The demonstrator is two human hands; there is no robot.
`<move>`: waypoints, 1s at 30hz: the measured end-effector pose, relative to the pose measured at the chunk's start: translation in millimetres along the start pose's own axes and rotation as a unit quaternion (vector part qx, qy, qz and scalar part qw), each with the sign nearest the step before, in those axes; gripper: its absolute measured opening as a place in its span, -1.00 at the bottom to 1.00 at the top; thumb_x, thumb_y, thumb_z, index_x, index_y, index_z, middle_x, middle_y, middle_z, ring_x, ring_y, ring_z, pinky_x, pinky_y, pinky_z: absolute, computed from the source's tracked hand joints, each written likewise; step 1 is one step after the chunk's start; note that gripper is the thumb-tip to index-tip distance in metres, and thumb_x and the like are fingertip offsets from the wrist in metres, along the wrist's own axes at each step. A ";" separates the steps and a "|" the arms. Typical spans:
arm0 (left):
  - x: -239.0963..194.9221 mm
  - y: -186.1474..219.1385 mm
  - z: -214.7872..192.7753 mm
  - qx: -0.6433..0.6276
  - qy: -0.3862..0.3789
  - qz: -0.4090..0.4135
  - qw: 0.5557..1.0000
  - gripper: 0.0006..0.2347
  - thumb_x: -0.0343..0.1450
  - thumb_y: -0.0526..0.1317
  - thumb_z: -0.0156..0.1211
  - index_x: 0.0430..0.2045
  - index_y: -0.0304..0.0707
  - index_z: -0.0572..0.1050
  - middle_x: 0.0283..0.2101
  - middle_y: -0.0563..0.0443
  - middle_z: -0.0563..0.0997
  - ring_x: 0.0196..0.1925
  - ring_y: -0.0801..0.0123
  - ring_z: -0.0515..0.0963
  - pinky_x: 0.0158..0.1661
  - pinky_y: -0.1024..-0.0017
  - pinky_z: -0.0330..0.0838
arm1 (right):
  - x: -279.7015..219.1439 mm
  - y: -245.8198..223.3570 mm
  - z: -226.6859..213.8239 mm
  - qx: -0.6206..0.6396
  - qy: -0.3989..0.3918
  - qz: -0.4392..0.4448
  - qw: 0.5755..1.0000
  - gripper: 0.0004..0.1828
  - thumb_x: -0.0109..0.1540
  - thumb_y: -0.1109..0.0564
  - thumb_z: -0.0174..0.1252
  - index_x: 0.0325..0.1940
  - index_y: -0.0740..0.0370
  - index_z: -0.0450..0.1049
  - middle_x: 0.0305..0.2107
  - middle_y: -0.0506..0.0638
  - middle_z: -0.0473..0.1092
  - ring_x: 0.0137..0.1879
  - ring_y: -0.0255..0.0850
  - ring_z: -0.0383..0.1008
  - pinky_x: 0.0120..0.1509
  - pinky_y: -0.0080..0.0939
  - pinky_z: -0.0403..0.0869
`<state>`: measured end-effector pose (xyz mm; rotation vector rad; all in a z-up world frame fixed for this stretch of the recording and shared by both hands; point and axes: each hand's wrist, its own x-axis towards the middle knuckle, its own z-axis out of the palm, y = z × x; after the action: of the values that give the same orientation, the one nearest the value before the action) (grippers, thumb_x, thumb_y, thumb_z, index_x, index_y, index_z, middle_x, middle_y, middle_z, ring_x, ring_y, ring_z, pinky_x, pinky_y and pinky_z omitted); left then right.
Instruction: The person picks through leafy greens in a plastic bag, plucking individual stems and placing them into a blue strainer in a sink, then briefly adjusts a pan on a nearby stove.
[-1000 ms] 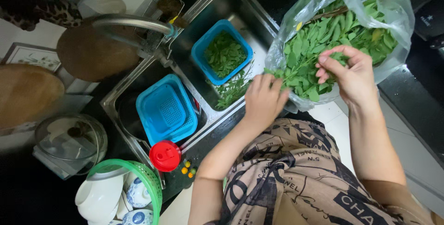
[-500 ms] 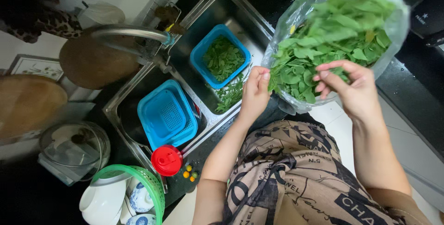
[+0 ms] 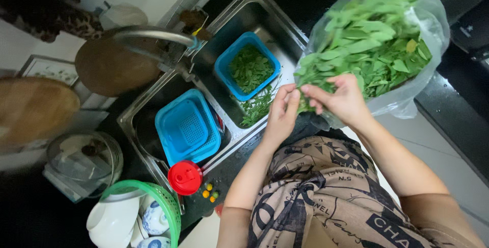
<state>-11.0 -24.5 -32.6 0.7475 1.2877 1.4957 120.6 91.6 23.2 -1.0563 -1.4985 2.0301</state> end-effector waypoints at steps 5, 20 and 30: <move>-22.5 6.7 -29.4 0.096 0.142 0.085 0.982 -0.81 0.66 -0.22 -0.01 -0.22 -0.38 0.47 -0.34 0.12 0.53 -0.30 0.64 0.41 -0.29 0.60 0.29 | 7.6 -0.2 55.4 0.014 -0.038 -0.038 0.998 -0.87 0.21 0.25 0.30 -0.19 0.37 0.59 -0.44 0.00 0.55 -0.46 -0.37 0.53 -0.46 -0.39 0.50; -87.5 -46.8 -128.6 0.016 0.328 0.020 0.944 -0.87 0.51 -0.21 0.18 -0.34 -0.28 0.57 -0.44 0.21 0.56 -0.47 0.69 0.39 -0.47 0.63 0.23 | 69.4 76.2 141.1 0.113 -0.161 0.220 0.955 -0.87 0.10 0.35 0.26 -0.27 0.34 0.56 -0.45 0.07 0.53 -0.46 -0.29 0.50 -0.45 -0.35 0.45; -163.2 -82.6 -181.1 -0.114 0.468 -0.053 0.875 -0.90 0.50 -0.23 0.18 -0.34 -0.25 0.58 -0.50 0.23 0.56 -0.63 0.72 0.24 -0.61 0.63 0.01 | 190.1 147.5 156.8 0.095 -0.111 0.230 0.962 -0.88 0.21 0.20 0.25 -0.25 0.34 0.56 -0.50 0.00 0.50 -0.52 -0.34 0.40 -0.58 -0.40 0.23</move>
<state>-98.5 -244.7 -133.1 -0.2807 1.7453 1.9535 -103.2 75.5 -156.1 -1.2146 -1.1994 2.6292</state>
